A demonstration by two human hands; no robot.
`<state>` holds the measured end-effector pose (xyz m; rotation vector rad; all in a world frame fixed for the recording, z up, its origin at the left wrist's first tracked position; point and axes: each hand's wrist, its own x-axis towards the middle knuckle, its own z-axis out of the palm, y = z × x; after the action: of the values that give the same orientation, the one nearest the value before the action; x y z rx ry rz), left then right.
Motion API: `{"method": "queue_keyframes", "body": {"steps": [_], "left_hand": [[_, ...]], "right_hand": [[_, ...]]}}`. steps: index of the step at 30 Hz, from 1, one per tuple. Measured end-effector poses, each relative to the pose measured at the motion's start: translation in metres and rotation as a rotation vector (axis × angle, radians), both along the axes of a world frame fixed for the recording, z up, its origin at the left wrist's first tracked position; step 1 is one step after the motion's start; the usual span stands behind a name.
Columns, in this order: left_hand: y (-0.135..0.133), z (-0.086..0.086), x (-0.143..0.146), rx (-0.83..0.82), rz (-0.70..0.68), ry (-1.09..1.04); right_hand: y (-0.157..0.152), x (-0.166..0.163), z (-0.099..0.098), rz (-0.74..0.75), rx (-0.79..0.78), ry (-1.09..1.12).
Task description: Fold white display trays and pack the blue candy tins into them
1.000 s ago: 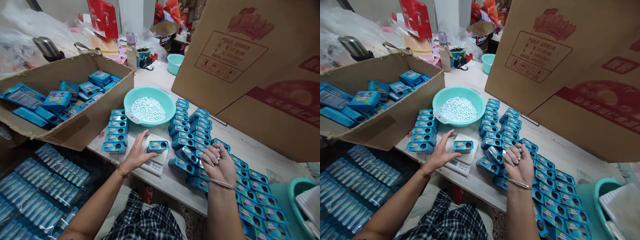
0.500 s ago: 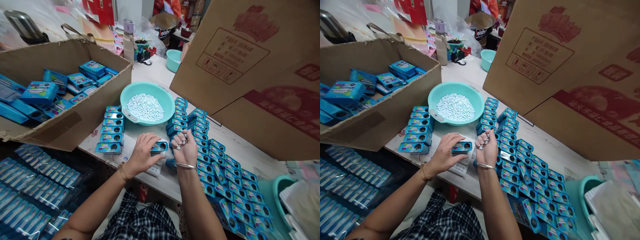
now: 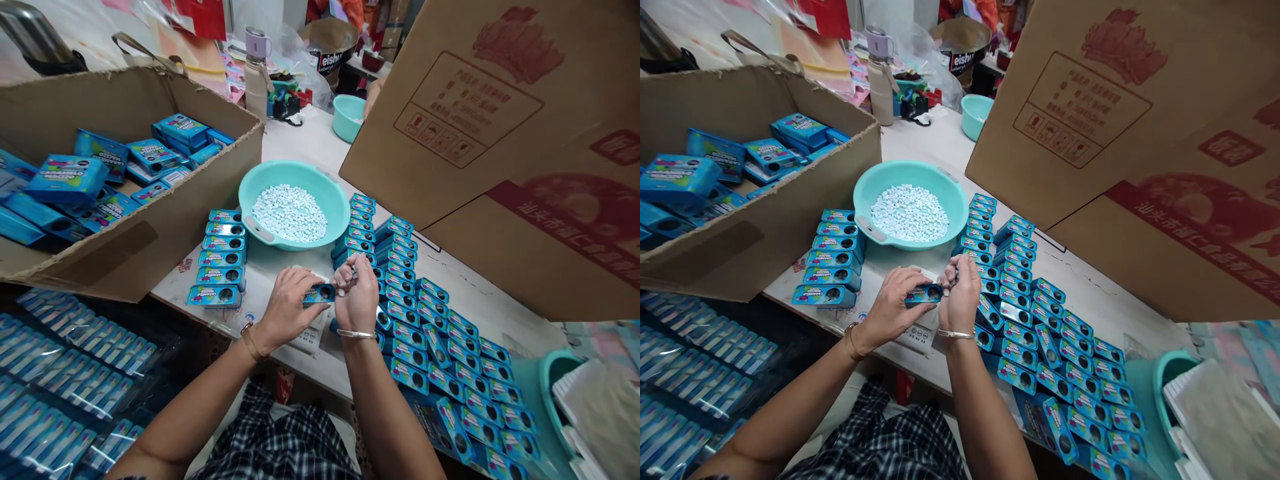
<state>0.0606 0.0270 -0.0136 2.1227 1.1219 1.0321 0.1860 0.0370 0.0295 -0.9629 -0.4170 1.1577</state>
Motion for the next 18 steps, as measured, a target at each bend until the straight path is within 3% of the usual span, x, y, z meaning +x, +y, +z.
{"method": "queue_keyframes", "body": {"steps": [6,13,18], "left_hand": [[-0.011,0.005,-0.017,-0.030,0.061,-0.140],[-0.065,-0.005,-0.073,-0.086,0.571,-0.469],[-0.101,-0.023,-0.099,-0.217,0.711,-0.564]], "right_hand": [[0.001,0.007,0.004,0.024,-0.021,0.093],[-0.011,0.059,0.017,0.073,-0.006,0.290],[-0.027,0.088,0.022,0.022,-0.002,0.299]]}}
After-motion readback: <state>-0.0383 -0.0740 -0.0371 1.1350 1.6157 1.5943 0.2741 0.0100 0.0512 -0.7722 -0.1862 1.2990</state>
